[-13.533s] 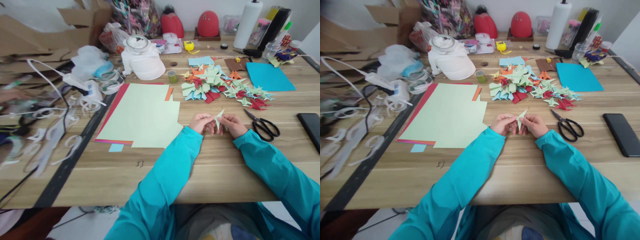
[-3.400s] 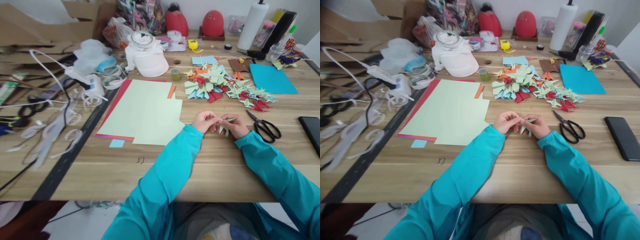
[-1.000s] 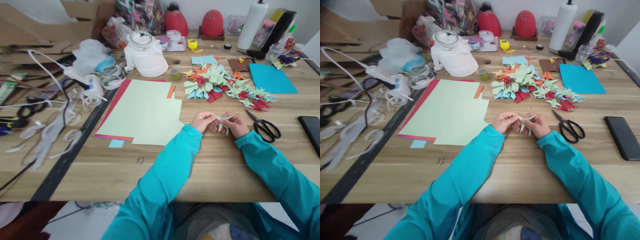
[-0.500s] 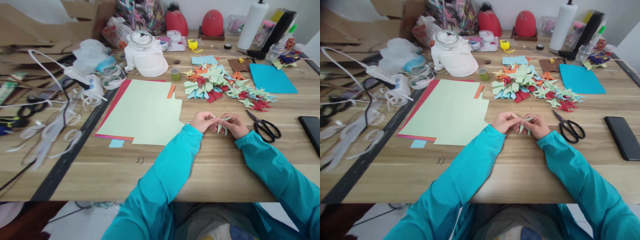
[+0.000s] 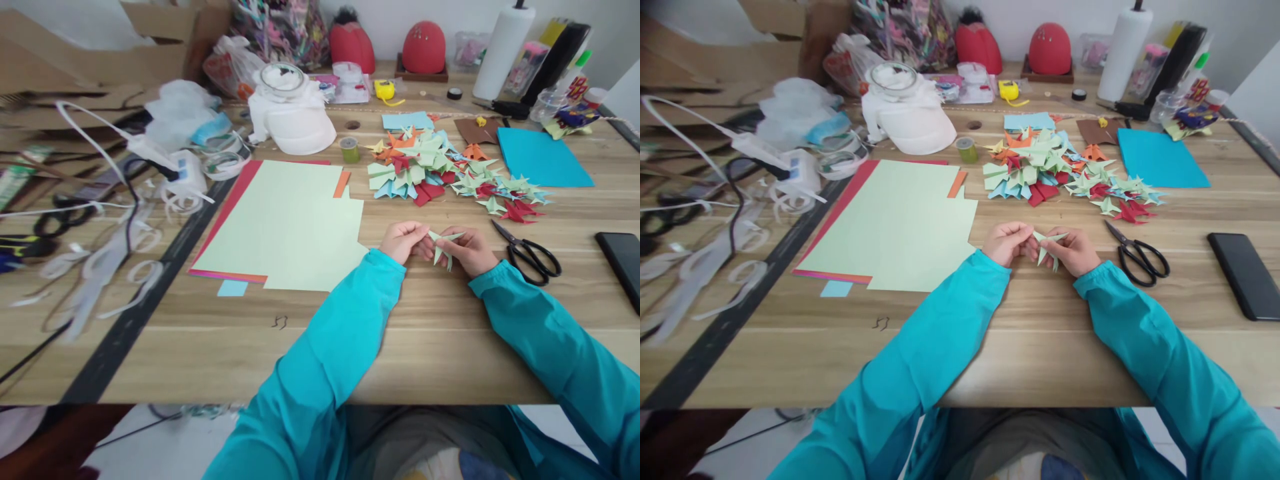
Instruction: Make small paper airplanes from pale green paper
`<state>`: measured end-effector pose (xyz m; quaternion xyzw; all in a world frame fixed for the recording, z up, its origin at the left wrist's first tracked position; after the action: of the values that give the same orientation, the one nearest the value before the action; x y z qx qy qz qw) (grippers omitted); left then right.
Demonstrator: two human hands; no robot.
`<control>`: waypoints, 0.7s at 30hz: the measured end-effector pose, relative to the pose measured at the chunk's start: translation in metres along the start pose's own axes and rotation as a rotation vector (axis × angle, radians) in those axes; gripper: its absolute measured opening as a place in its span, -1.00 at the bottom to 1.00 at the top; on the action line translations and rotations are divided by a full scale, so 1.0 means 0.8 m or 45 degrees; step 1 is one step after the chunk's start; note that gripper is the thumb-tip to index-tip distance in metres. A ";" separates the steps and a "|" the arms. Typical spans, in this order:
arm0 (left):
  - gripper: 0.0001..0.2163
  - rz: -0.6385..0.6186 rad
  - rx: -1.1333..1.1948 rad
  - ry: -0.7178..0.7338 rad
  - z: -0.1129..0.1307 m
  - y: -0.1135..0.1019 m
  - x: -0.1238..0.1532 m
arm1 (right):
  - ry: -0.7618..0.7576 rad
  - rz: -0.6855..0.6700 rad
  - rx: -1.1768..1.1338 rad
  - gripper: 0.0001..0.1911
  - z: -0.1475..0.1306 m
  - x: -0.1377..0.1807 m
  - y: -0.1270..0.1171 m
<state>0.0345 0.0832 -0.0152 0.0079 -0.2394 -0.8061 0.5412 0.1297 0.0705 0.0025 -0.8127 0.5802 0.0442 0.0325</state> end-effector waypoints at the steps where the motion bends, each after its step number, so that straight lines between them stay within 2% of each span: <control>1: -0.64 0.010 0.003 0.009 0.000 -0.001 0.000 | 0.003 -0.002 0.001 -0.70 0.000 0.000 0.000; 15: -0.64 0.212 0.063 0.173 0.013 -0.020 0.001 | 0.025 0.012 -0.114 -0.72 0.008 0.001 -0.002; 19: -0.65 0.324 0.162 0.196 0.016 -0.029 0.006 | 0.053 0.043 -0.128 -0.70 0.010 0.001 -0.003; 21: -0.65 0.312 0.214 0.181 0.013 -0.024 0.006 | 0.049 0.045 -0.135 -0.70 0.009 0.001 -0.002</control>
<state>0.0127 0.0886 -0.0125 0.0809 -0.2661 -0.7087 0.6484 0.1314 0.0715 -0.0049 -0.8035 0.5919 0.0597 -0.0226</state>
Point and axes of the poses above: each hand's wrist, its own x-axis away from the middle knuckle, its own y-axis out of the palm, z = x × y, the point moved 9 cm from there along -x, towards the middle knuckle, and after that the axes turned 7 degrees about -y, right-handed, at the moved point
